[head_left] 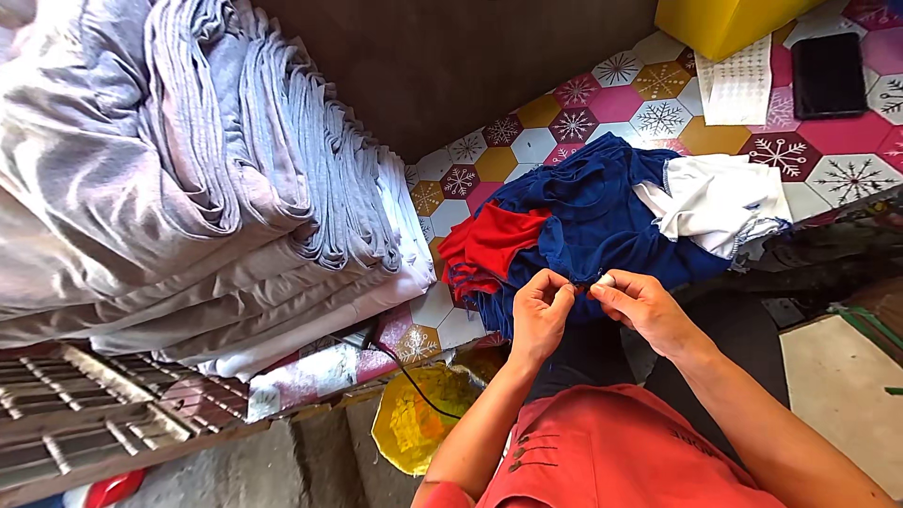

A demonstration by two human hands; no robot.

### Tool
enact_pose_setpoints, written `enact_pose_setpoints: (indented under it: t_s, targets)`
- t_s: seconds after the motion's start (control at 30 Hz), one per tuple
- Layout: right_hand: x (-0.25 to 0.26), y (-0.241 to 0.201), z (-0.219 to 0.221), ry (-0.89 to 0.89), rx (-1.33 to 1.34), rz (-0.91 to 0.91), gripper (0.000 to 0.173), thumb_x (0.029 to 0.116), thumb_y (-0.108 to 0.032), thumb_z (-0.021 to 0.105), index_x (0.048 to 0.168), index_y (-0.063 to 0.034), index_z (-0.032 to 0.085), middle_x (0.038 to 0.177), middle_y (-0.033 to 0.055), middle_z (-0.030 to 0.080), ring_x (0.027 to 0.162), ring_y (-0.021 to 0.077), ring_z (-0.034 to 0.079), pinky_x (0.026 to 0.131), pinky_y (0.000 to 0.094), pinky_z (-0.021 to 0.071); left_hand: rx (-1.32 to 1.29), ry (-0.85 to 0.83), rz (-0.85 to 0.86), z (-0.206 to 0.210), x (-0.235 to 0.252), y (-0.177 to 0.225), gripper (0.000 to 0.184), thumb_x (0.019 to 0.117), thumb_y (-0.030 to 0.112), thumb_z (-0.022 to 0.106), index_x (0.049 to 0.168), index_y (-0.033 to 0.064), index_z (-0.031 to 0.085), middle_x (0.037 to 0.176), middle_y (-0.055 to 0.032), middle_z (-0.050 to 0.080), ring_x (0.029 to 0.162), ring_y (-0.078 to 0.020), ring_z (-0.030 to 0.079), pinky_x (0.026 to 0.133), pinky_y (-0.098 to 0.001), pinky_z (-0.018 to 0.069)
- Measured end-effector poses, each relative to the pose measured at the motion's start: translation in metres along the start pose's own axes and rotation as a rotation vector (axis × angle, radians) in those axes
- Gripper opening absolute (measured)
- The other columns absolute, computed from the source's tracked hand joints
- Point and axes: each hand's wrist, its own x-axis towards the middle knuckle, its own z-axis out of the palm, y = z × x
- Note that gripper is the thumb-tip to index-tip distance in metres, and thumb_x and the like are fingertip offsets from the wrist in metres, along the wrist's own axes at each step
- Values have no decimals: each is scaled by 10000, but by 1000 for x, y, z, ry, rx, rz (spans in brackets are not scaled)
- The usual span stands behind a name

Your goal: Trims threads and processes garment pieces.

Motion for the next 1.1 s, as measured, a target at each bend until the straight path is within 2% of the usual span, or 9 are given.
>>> enact_pose_setpoints:
  t_s: [0.2, 0.33, 0.5, 0.6, 0.7, 1.0, 1.1]
  targets:
    - [3, 4, -3, 55, -44, -40, 220, 996, -120, 617, 777, -149, 606, 634, -110, 570, 527, -46, 482, 502, 118, 381, 36, -3, -29, 1, 1, -3, 146, 923, -22, 552, 839, 62, 636, 750, 35, 655, 723, -35, 637, 747, -241, 557]
    - [-4, 6, -2, 19, -50, -29, 190, 1010, -176, 594, 822, -155, 602, 649, -121, 529, 529, -47, 435, 497, 122, 342, 6, -4, -42, 2, 0, -5, 150, 927, -24, 534, 833, 58, 618, 756, 24, 655, 752, -65, 663, 800, -291, 582]
    - [-11, 1, 6, 61, -21, 12, 186, 1026, -179, 575, 849, -136, 609, 669, -101, 537, 533, -37, 439, 495, 122, 338, 12, -14, -34, 8, -2, -5, 158, 927, -16, 539, 822, 64, 627, 729, 42, 642, 705, -27, 623, 721, -227, 541]
    - [-13, -2, 10, 108, 73, 61, 225, 1063, -153, 516, 865, -119, 619, 664, -83, 542, 501, -31, 416, 449, 118, 299, 37, -26, -18, 12, -3, -5, 151, 927, -20, 546, 825, 56, 627, 721, 47, 633, 679, -1, 599, 671, -185, 510]
    - [-13, 0, 13, 156, 142, 101, 281, 1087, -155, 467, 847, -118, 607, 620, -77, 522, 453, -25, 379, 408, 124, 266, 33, -43, -8, 15, -3, -6, 141, 930, -29, 543, 839, 43, 623, 734, 39, 642, 694, 0, 609, 680, -183, 516]
    - [-14, 6, 17, 223, 196, 66, 267, 1042, -112, 540, 779, -129, 584, 623, -75, 524, 472, -24, 399, 430, 123, 284, 19, -30, 11, 19, -4, -12, 145, 915, -32, 548, 819, 48, 620, 714, 50, 614, 667, 11, 578, 651, -171, 496]
    - [-15, 5, 17, 217, 231, 103, 269, 1054, -115, 523, 794, -122, 591, 635, -67, 531, 461, -26, 383, 415, 120, 271, 12, -30, 2, 19, -4, -13, 150, 915, -36, 544, 819, 52, 620, 715, 49, 618, 666, 7, 581, 653, -174, 498]
